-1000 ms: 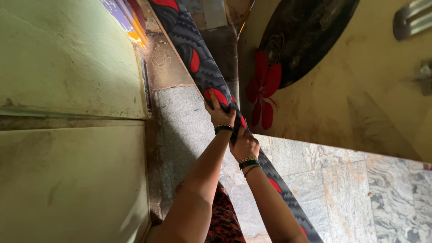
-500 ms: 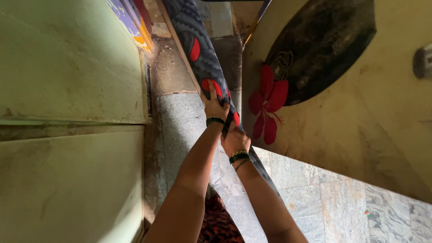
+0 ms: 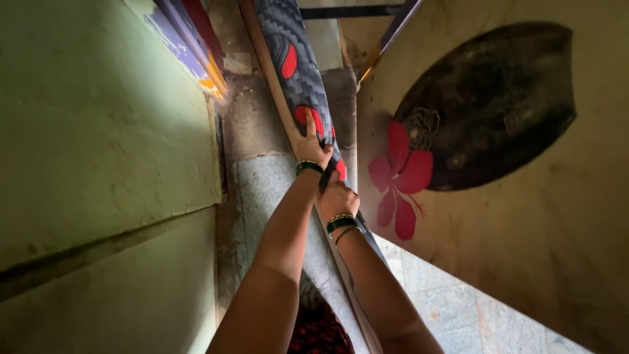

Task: The person grips and lifts a large patterned cushion from the floor, carries it through a doorway, and places it into the base of a wooden bench.

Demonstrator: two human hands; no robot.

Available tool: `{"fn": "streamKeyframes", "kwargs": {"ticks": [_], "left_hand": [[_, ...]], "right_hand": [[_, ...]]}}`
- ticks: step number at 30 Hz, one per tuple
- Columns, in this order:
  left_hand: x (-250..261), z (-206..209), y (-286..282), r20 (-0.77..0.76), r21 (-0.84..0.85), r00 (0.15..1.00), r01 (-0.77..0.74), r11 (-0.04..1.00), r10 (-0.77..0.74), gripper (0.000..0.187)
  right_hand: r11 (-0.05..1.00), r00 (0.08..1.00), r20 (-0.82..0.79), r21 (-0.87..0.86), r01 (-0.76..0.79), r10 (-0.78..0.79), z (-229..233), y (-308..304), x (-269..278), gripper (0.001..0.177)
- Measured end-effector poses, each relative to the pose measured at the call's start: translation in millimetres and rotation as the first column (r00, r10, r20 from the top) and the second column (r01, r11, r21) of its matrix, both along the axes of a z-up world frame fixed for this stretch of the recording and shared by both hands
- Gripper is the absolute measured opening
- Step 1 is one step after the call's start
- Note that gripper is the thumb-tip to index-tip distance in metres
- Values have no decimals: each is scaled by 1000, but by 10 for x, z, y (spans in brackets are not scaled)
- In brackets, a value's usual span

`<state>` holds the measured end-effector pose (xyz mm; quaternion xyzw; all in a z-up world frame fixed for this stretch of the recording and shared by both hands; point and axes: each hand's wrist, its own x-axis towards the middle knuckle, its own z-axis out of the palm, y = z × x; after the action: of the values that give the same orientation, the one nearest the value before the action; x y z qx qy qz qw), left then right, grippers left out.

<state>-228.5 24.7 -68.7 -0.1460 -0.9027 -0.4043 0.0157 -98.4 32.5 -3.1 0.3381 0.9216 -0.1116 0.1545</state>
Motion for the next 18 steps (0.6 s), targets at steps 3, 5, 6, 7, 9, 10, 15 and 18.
{"fn": "streamKeyframes", "kwargs": {"ticks": [3, 5, 6, 7, 9, 10, 15, 18], "left_hand": [[-325, 1, 12, 39, -15, 999, 22, 1000, -21, 124], [-546, -16, 61, -40, -59, 999, 23, 998, -25, 127], [-645, -37, 91, -37, -58, 999, 24, 998, -26, 127], [-749, -60, 117, 16, -63, 999, 36, 997, -35, 128], [-945, -108, 134, 70, -70, 997, 47, 996, -42, 129], [-1033, -124, 123, -3, -36, 998, 58, 998, -58, 132], [-1339, -22, -54, 334, -32, 939, 96, 995, -80, 131], [-1311, 147, -206, 390, -148, 919, 119, 982, -53, 136]], "right_hand": [[999, 999, -1, -34, 34, -34, -16, 11, -330, 52], [996, 998, 13, -57, 67, -67, -50, 35, -538, 55], [996, 998, 16, -55, 69, -68, -75, 53, -631, 55], [999, 999, 19, -24, 48, -48, -101, 67, -727, 54], [1000, 999, 24, 3, 25, -25, -137, 69, -890, 53], [999, 999, -5, -11, 38, -39, -146, 55, -964, 49], [995, 998, -24, -74, 62, -64, -157, -132, -1271, 48], [996, 995, -76, -70, 57, -62, -91, -244, -1328, 39]]}}
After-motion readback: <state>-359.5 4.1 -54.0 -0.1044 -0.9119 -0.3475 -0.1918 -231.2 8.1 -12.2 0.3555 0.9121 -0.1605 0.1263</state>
